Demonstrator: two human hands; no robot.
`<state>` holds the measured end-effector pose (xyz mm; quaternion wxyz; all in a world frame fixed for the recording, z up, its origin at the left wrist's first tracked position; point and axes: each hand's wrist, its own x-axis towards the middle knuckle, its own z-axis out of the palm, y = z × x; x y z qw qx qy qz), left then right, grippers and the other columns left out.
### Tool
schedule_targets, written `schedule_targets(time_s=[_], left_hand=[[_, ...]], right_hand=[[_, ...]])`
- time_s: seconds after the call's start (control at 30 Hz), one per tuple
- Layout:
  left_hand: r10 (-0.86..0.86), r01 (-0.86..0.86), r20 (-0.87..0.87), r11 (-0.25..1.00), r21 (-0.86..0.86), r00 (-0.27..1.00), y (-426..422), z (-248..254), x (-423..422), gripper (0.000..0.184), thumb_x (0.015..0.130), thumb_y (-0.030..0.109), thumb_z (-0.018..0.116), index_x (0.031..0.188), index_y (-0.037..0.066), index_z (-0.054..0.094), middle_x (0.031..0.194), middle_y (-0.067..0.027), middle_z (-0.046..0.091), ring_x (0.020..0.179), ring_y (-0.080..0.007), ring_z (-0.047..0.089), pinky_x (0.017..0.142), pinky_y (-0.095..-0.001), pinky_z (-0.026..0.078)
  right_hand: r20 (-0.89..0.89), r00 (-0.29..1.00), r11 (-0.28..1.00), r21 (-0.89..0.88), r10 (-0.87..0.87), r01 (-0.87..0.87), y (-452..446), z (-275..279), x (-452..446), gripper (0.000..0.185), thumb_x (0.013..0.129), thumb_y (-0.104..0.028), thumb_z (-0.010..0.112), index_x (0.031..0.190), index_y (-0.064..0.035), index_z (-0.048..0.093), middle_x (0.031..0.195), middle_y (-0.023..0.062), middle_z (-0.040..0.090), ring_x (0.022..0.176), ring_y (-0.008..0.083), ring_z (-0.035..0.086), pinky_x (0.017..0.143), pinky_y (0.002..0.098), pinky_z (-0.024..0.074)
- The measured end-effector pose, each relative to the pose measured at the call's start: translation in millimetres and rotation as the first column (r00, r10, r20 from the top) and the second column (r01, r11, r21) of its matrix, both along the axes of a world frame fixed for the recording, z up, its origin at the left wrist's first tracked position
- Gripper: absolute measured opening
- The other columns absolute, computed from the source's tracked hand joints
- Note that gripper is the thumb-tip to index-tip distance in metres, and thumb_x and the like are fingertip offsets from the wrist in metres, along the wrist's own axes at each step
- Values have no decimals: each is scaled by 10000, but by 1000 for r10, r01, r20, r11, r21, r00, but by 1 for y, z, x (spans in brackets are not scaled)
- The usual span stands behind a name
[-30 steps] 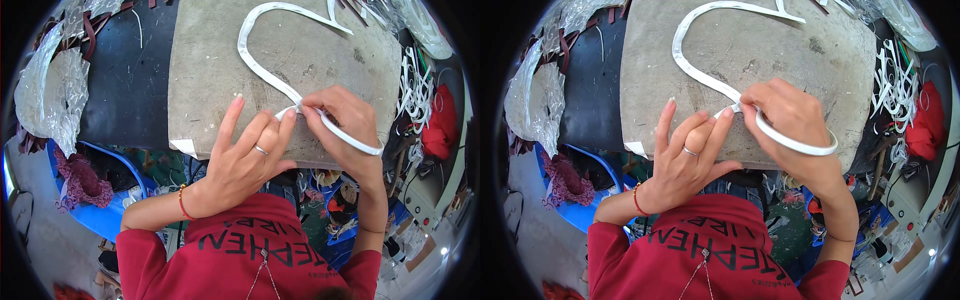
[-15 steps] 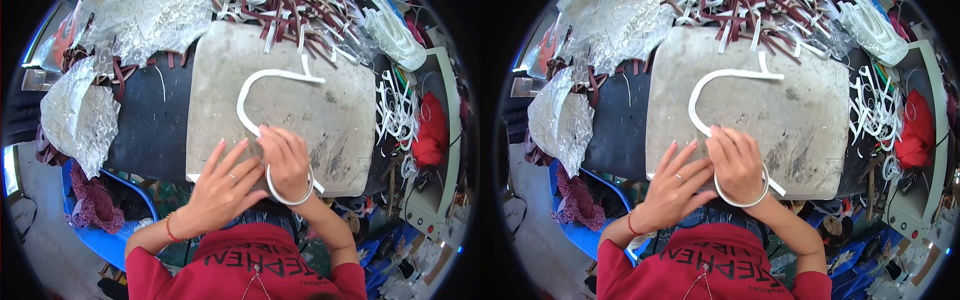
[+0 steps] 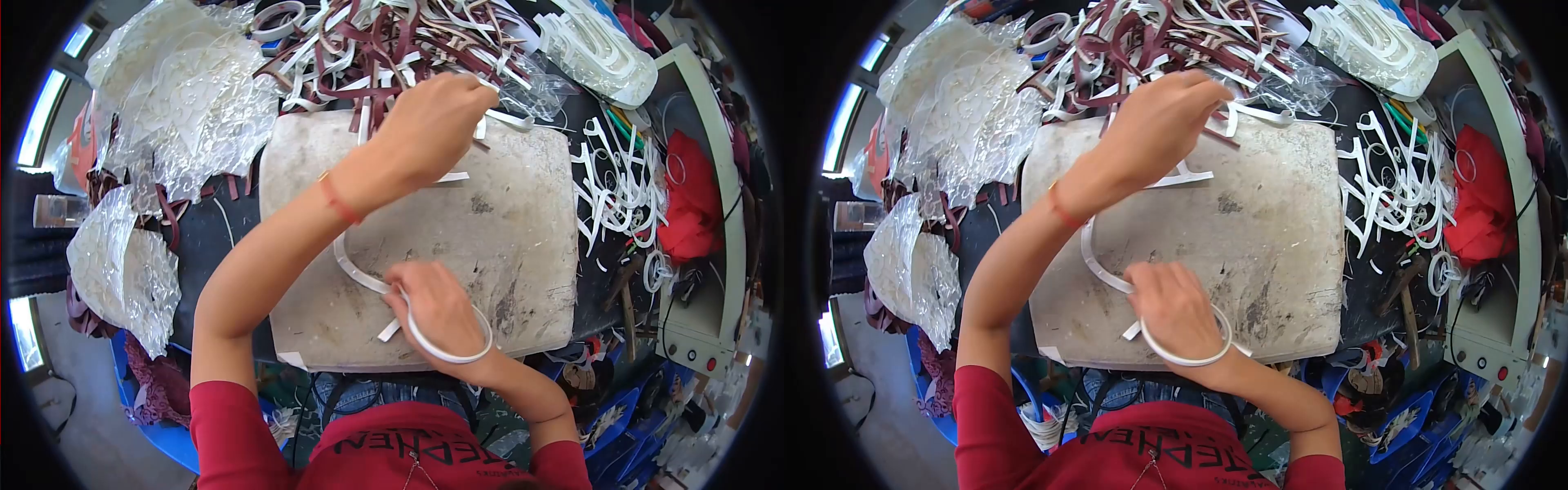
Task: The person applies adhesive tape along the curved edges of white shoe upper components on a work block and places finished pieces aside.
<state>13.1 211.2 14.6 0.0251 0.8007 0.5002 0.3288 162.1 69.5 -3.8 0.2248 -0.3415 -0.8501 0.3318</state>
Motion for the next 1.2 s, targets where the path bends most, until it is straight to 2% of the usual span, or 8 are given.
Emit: schedule_targets(time_s=[0.17, 0.27, 0.37, 0.57, 0.8, 0.9, 1.0, 1.2], left_hand=[[118, -206, -386, 959, -197, 915, 64, -25, 9, 105, 792, 104, 623, 798, 14, 677, 838, -185, 682, 780, -390, 667, 710, -457, 538], [202, -242, -176, 937, -250, 963, 68, -24, 1, 164, 838, 162, 589, 849, 40, 700, 836, -184, 689, 778, -386, 667, 714, -461, 533], [244, -97, 204, 832, -546, 948, 88, 16, -18, 225, 872, 223, 577, 813, 48, 705, 750, -148, 670, 702, -218, 665, 704, -347, 542], [122, 609, 955, 747, -267, 269, 107, 114, -42, 173, 979, 117, 532, 976, -48, 583, 808, -81, 604, 672, -157, 586, 634, -290, 503], [-21, 121, 186, 833, -540, 982, -18, 176, -5, 205, 947, 189, 587, 952, 4, 675, 810, -58, 643, 701, -128, 617, 631, -245, 509], [-153, 140, -2, 904, -405, 988, -35, 143, 16, 311, 913, 267, 636, 805, -19, 692, 620, -67, 628, 496, -122, 591, 468, -255, 469], [-255, 122, -301, 910, -397, 919, -22, 116, 23, 238, 858, 237, 683, 926, 10, 696, 804, -130, 666, 717, -226, 660, 603, -332, 526], [-296, 285, -165, 954, -88, 941, -52, 11, 27, 218, 848, 149, 651, 1039, 46, 666, 1063, -126, 656, 1044, -302, 617, 901, -422, 503]], right_hand=[[-21, 968, 968, -38, -249, 248, 30, 37, 54, 141, 847, -14, 613, 982, -46, 587, 879, 124, 615, 807, 280, 621, 745, 375, 497], [-47, 700, 641, 362, -713, 677, 74, 81, 130, 112, 887, -42, 599, 999, -47, 610, 798, 118, 611, 705, 194, 597, 692, 301, 488], [-43, 665, 457, 694, -745, 556, 139, 97, 200, 72, 953, -69, 538, 989, -15, 568, 870, 154, 617, 766, 300, 633, 704, 368, 488], [63, 630, 515, 643, -774, 567, 212, 52, 284, 192, 991, -167, 503, 1104, -13, 505, 995, 227, 620, 926, 434, 614, 768, 424, 479], [-384, 867, 885, 207, -318, 417, 106, 74, 124, 513, 778, -83, 799, 1162, -50, 460, 1053, 123, 667, 796, 106, 616, 649, 237, 462], [-533, 836, 976, 81, -129, 203, 73, 70, 65, 606, 784, -86, 803, 1195, -47, 360, 988, 124, 674, 734, 89, 622, 553, 192, 433], [-490, 677, 782, -587, -549, 209, 48, 54, 48, 580, 809, -105, 783, 1193, -40, 354, 909, 143, 675, 696, 103, 629, 505, 193, 436], [-153, 651, 607, -564, -743, 560, 26, 3, 113, 534, 854, -84, 717, 1231, -24, 343, 855, 138, 661, 686, 119, 633, 510, 222, 478]])
